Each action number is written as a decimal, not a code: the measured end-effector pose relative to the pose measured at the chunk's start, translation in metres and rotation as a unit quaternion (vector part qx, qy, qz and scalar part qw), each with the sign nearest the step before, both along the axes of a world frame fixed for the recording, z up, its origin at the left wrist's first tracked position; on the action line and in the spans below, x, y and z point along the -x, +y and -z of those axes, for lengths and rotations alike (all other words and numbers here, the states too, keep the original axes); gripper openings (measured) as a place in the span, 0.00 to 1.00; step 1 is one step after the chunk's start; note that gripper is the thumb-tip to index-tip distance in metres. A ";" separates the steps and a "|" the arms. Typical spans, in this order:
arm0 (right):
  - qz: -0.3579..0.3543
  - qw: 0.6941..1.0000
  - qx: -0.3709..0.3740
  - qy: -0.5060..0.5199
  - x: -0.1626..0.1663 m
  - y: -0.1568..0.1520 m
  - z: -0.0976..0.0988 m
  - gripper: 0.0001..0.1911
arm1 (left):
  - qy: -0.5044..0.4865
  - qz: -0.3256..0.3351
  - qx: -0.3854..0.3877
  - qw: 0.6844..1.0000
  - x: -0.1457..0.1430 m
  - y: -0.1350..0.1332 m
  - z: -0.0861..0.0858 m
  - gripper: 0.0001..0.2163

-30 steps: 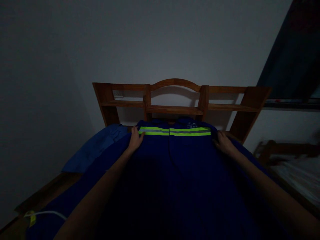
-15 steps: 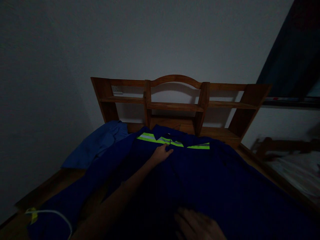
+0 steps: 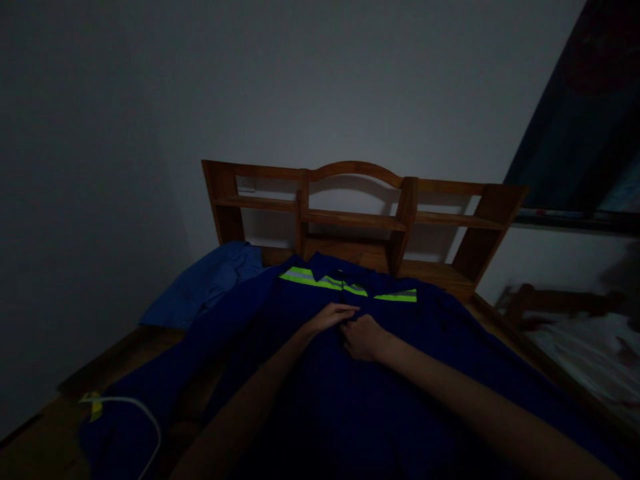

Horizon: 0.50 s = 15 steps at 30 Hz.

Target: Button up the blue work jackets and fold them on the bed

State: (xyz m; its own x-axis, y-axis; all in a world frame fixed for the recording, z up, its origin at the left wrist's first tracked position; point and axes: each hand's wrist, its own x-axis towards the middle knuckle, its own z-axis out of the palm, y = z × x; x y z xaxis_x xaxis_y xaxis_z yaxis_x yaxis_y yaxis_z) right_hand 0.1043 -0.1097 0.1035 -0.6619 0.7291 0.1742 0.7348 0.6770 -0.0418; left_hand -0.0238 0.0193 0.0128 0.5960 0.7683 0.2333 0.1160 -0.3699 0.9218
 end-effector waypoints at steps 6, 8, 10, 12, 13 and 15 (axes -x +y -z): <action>-0.026 0.999 -0.003 -0.041 0.003 -0.011 -0.008 0.17 | 0.000 0.006 -0.037 0.999 -0.001 0.003 0.008 0.19; -0.040 0.997 -0.002 -0.060 0.003 -0.024 -0.007 0.17 | 0.002 0.003 -0.036 0.999 -0.001 0.007 0.013 0.20; -0.061 0.994 -0.001 -0.095 0.003 -0.044 -0.001 0.17 | 0.002 -0.002 -0.039 0.999 -0.001 0.011 0.018 0.20; -0.096 0.982 0.011 -0.161 0.001 -0.067 0.009 0.15 | 0.007 -0.007 -0.049 0.999 -0.001 0.014 0.022 0.19; -0.113 0.975 0.037 -0.187 -0.002 -0.080 0.015 0.13 | 0.013 -0.008 -0.056 0.998 -0.001 0.016 0.023 0.19; -0.141 0.964 0.120 -0.190 -0.008 -0.106 0.025 0.11 | 0.036 -0.008 -0.065 0.997 -0.001 0.018 0.025 0.20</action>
State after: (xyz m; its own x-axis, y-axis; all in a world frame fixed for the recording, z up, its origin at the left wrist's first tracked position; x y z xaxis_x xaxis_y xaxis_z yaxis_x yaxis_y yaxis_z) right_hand 0.1127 -0.2157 0.0786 -0.8232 0.4992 -0.2706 0.5152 0.8570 0.0137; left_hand -0.0226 0.0369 -0.0121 0.6019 0.7444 0.2892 0.1866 -0.4832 0.8554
